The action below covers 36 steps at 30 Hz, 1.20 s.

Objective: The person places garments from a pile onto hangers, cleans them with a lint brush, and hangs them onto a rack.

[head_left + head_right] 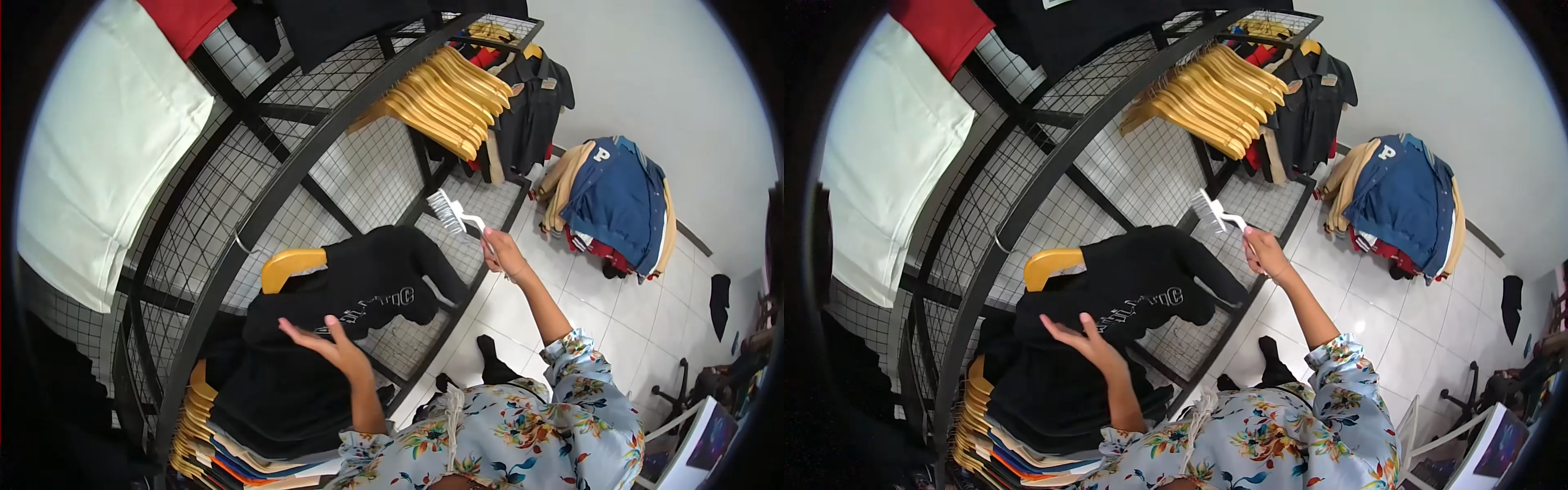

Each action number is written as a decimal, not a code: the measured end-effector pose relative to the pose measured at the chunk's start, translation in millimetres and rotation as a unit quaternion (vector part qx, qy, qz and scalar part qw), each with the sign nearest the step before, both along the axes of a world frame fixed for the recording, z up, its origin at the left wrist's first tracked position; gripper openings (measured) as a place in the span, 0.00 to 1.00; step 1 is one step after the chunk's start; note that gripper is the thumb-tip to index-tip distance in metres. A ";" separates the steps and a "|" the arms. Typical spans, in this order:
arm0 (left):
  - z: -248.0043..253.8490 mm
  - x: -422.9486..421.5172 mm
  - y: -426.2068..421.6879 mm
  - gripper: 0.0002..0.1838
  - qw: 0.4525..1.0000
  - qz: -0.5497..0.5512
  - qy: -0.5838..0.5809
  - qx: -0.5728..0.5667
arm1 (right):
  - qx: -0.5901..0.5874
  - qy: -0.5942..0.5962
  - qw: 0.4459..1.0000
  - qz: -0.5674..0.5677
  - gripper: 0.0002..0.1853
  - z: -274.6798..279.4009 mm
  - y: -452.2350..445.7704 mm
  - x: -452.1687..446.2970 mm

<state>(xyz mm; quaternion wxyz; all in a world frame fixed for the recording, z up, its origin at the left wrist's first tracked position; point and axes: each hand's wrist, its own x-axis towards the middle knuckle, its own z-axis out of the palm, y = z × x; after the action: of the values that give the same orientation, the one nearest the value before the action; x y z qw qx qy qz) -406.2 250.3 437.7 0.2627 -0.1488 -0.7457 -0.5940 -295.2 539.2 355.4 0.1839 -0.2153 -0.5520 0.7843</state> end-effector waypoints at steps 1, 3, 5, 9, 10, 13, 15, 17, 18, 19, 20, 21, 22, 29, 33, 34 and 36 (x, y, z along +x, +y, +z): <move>3.8 12.4 16.7 0.39 0.998 -0.034 -0.036 0.045 | 0.000 -0.002 1.000 0.005 0.21 4.9 3.9 -1.8; 6.6 29.3 46.9 0.43 0.980 -0.099 -0.108 0.136 | -0.037 -0.022 0.997 0.061 0.21 11.5 10.7 -7.5; 0.1 32.1 70.6 0.43 0.975 -0.102 -0.128 0.148 | -0.059 -0.033 0.993 0.094 0.22 9.4 14.8 -13.9; -8.8 34.4 114.0 0.43 0.978 -0.076 -0.139 0.132 | -0.057 -0.110 0.946 0.300 0.23 -28.8 -12.1 -8.1; -10.5 36.6 123.3 0.43 0.988 -0.038 -0.116 0.095 | -0.094 -0.141 0.918 0.359 0.22 -45.0 -22.9 -0.8; -19.4 36.7 124.8 0.45 0.993 -0.002 -0.094 0.065 | 0.065 -0.148 0.907 0.388 0.21 -136.3 -33.8 21.7; -27.1 37.3 113.6 0.48 0.992 -0.014 -0.089 0.083 | 0.441 -0.074 0.849 0.282 0.21 -195.5 -35.3 41.4; -24.3 38.7 107.9 0.50 0.987 -0.025 -0.111 0.117 | 0.263 -0.075 0.928 0.255 0.21 -155.0 -33.3 36.6; -21.2 41.4 104.0 0.52 0.978 -0.042 -0.130 0.156 | 0.081 -0.078 0.971 0.212 0.21 -116.6 -33.9 31.0; -20.2 44.6 100.2 0.54 0.968 -0.059 -0.148 0.195 | -0.103 -0.083 0.978 0.159 0.21 -94.6 -40.2 29.1; -20.3 47.4 95.6 0.54 0.969 -0.053 -0.154 0.186 | -0.114 -0.088 0.976 0.162 0.21 -87.4 -54.6 31.2; -20.2 48.3 92.4 0.53 0.967 -0.045 -0.171 0.186 | -0.041 -0.087 0.975 0.199 0.21 -81.2 -70.1 32.8; -20.2 48.3 89.5 0.53 0.964 -0.039 -0.185 0.187 | 0.033 -0.082 0.968 0.234 0.21 -77.8 -85.6 35.5; -21.3 50.1 52.3 0.52 0.963 -0.070 -0.209 0.154 | 0.491 -0.247 0.760 0.347 0.18 -310.4 -152.3 93.2; -22.0 54.2 29.1 0.52 0.959 -0.088 -0.224 0.153 | 0.171 -0.205 0.963 0.030 0.16 -226.6 -155.7 52.4; -19.8 54.0 25.6 0.53 0.955 -0.095 -0.236 0.156 | 0.016 -0.148 0.989 0.008 0.16 -201.4 -166.6 43.3; -16.0 54.4 21.1 0.54 0.950 -0.108 -0.245 0.158 | 0.051 -0.110 0.991 0.055 0.17 -151.7 -193.8 45.5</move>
<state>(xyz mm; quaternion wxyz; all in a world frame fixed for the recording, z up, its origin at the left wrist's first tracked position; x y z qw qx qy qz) -351.8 271.4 421.8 0.0264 -0.0343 -0.6630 -0.7474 -249.7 345.4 203.7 0.0893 -0.2596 -0.6195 0.7355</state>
